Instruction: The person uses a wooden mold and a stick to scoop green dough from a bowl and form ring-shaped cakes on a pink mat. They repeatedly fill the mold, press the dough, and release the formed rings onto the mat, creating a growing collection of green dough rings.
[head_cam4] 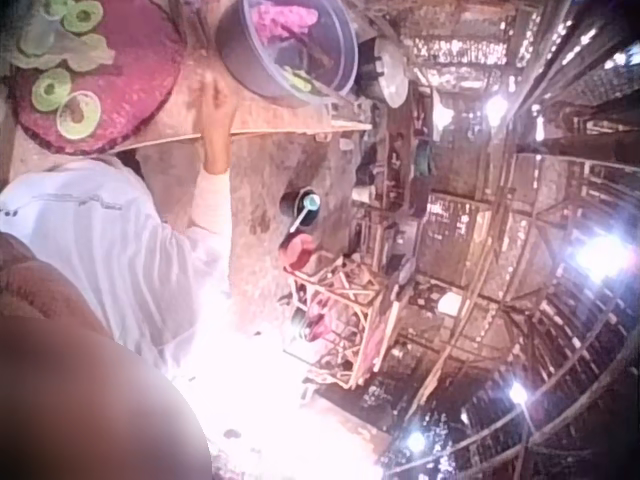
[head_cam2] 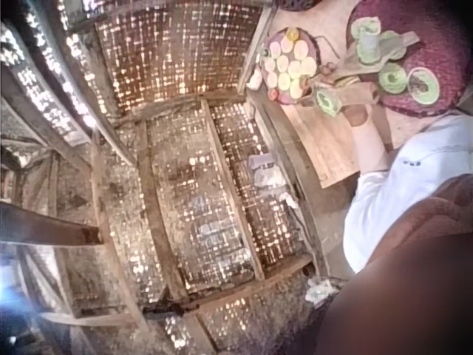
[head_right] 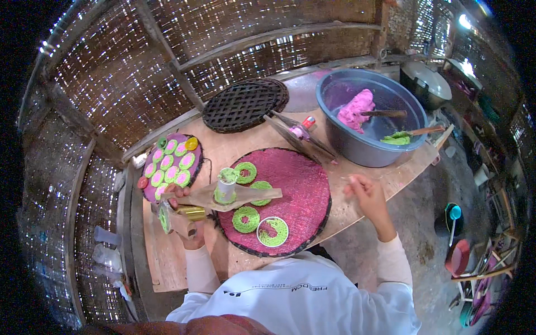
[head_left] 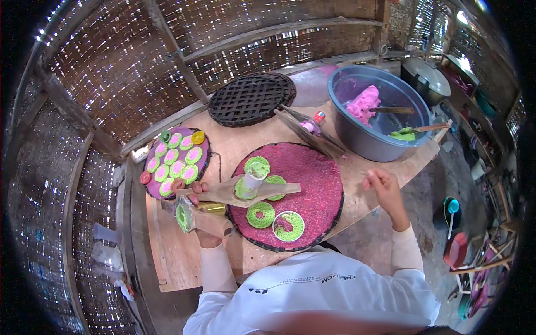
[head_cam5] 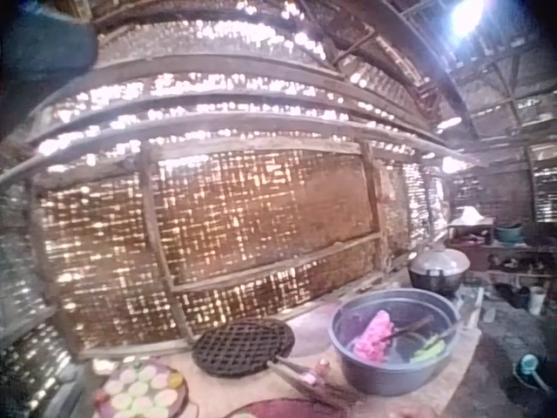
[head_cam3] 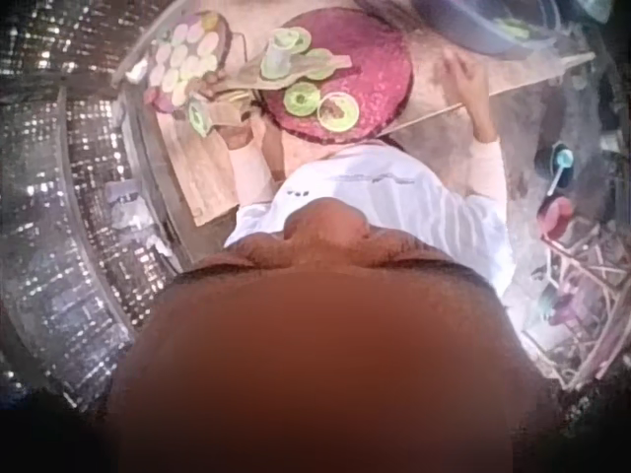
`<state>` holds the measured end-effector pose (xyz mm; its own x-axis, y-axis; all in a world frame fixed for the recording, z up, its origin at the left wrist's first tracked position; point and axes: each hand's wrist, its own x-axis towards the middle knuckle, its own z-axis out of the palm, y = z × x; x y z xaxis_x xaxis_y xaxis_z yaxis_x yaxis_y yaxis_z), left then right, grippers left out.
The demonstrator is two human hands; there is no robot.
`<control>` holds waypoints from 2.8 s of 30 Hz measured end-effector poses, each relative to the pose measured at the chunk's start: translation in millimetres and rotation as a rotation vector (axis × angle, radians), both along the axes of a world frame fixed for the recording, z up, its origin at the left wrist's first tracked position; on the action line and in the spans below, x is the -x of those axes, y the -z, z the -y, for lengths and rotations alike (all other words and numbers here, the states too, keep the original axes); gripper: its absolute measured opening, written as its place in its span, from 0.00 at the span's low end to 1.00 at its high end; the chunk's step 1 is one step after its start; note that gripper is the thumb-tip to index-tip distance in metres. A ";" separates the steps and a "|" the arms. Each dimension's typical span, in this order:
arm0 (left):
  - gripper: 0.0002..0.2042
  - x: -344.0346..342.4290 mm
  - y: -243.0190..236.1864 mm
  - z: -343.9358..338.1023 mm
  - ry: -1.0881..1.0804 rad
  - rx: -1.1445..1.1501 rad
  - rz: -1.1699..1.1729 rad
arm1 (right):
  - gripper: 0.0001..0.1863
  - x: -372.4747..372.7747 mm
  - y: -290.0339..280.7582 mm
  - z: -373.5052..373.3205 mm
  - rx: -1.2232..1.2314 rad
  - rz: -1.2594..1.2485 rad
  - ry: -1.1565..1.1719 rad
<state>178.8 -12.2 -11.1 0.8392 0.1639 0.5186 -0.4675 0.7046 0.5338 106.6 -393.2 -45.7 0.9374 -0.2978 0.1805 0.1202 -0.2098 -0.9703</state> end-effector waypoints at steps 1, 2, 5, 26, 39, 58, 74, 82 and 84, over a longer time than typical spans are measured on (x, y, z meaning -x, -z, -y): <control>0.11 -2.2 -1.6 5.5 -0.056 0.037 -0.009 | 0.10 6.6 9.1 16.2 0.094 -0.015 0.086; 0.10 -3.1 -0.4 8.5 -0.033 0.010 0.016 | 0.10 14.9 5.3 26.9 0.280 -0.126 0.149; 0.07 -9.7 7.1 8.3 0.067 -0.044 0.091 | 0.08 40.6 -6.3 57.9 0.886 -0.319 0.323; 0.19 -28.9 -40.8 149.7 -0.670 -0.474 0.214 | 0.08 -79.7 -122.9 204.0 1.839 -0.533 -0.101; 0.19 -43.3 -44.8 191.3 -0.870 -0.583 0.162 | 0.04 -100.3 -120.6 216.4 1.734 -0.066 -0.296; 0.19 -60.1 -40.7 193.2 -1.031 -0.699 0.147 | 0.06 -193.4 -126.5 272.0 1.479 -0.187 -0.538; 0.19 -84.5 -35.8 194.5 -1.028 -0.742 0.157 | 0.05 -140.5 -96.0 249.5 1.547 -0.400 -0.654; 0.20 -90.3 -34.7 192.0 -1.010 -0.727 0.167 | 0.07 -135.9 -94.9 215.4 1.473 -0.392 -0.682; 0.20 -90.8 -35.3 191.6 -1.004 -0.729 0.182 | 0.09 -133.9 -95.8 207.6 1.475 -0.437 -0.713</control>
